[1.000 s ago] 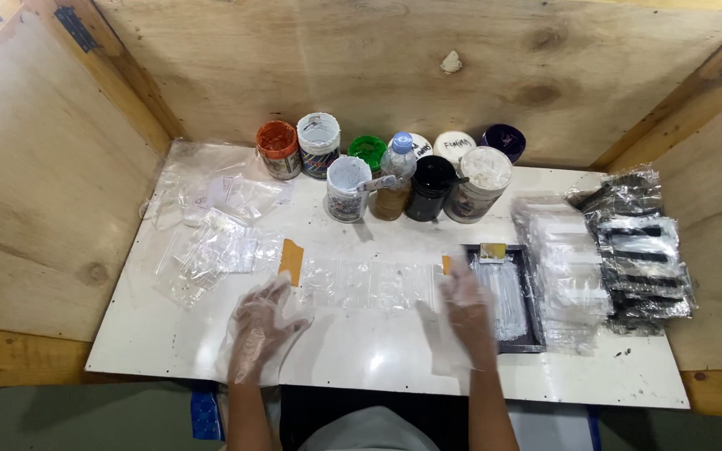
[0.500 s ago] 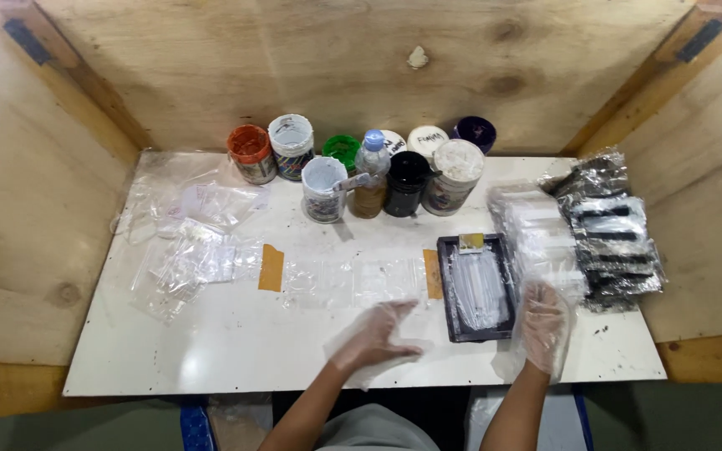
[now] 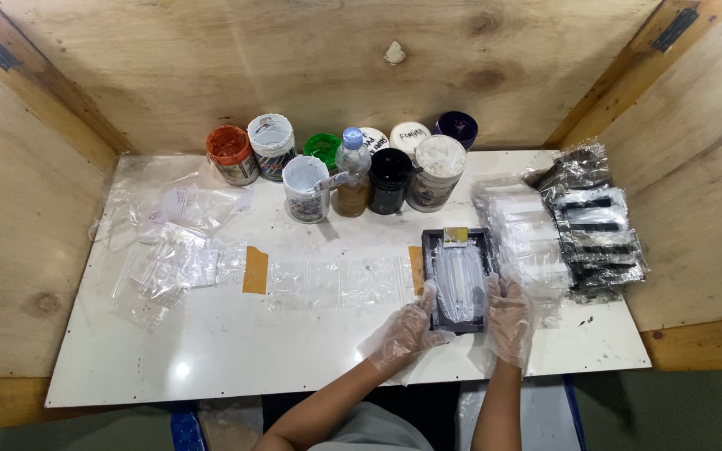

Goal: The person is preparing materials by placing small white strips into individual plastic bags and using a spatula to spread white ink on a tray.

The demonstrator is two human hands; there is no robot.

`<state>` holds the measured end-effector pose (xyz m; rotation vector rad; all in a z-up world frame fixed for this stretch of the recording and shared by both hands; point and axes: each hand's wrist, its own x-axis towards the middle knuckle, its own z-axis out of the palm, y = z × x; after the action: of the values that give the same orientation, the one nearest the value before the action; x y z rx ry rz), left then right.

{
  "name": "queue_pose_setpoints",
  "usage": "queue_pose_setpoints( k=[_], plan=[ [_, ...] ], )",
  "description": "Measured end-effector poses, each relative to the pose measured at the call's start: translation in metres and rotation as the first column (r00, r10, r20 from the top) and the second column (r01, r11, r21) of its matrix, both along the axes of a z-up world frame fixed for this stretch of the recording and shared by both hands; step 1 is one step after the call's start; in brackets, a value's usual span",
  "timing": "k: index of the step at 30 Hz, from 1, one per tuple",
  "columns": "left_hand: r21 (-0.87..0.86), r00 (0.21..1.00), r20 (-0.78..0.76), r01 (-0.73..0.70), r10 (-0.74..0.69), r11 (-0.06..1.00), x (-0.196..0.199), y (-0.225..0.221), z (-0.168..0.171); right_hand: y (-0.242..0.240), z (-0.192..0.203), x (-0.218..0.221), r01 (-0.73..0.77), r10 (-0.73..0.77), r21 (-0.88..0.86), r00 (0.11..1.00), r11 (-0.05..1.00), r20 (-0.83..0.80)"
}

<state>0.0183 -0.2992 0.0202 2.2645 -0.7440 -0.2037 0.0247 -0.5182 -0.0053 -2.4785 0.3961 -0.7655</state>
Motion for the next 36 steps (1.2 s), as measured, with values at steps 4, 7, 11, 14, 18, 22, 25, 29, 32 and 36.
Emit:
queue_pose_setpoints(
  k=[4,7,11,14,18,22,25,29,32,36],
  plan=[
    [0.148,0.995,-0.048,-0.08,0.088,0.986,0.005,0.001,0.004,0.038,0.031,-0.008,0.018,-0.019,-0.01,0.999,1.0,-0.044],
    [0.243,0.995,0.034,-0.095,0.089,0.965,0.009,0.01,-0.031,0.047,0.036,-0.009,0.042,-0.045,-0.029,0.993,0.999,-0.112],
    [-0.063,0.983,0.023,-0.179,0.181,0.982,0.006,0.037,-0.055,0.063,0.021,0.0,0.048,-0.049,-0.035,0.999,0.998,-0.023],
    [-0.166,0.962,0.076,-0.246,0.261,0.955,-0.008,0.062,-0.052,0.088,0.016,0.003,0.011,-0.009,-0.072,0.999,0.997,0.036],
    [-0.078,0.939,0.083,-0.327,0.333,0.942,-0.022,0.089,-0.052,0.136,0.071,0.003,-0.042,0.077,0.356,0.993,0.933,-0.086],
    [-0.166,0.917,-0.05,-0.399,0.397,0.902,-0.025,0.1,-0.086,0.135,0.02,0.005,-0.071,0.073,-0.087,0.997,0.994,0.021],
    [-0.078,0.917,-0.08,-0.397,0.391,0.915,-0.023,0.101,-0.094,0.135,0.006,0.006,-0.087,0.071,-0.105,0.987,0.991,-0.147],
    [-0.235,0.931,-0.058,-0.363,0.36,0.902,-0.021,0.098,-0.061,0.141,0.047,0.002,0.001,0.057,0.25,0.972,0.968,-0.226],
    [-0.377,0.921,-0.187,-0.388,0.341,0.841,-0.018,0.095,-0.07,0.135,0.031,0.004,0.041,0.061,0.305,0.946,0.952,-0.317],
    [-0.455,0.898,-0.287,-0.434,0.333,0.778,-0.016,0.095,-0.068,0.141,0.051,0.001,0.009,0.038,0.186,0.968,0.983,-0.248]
  ],
)
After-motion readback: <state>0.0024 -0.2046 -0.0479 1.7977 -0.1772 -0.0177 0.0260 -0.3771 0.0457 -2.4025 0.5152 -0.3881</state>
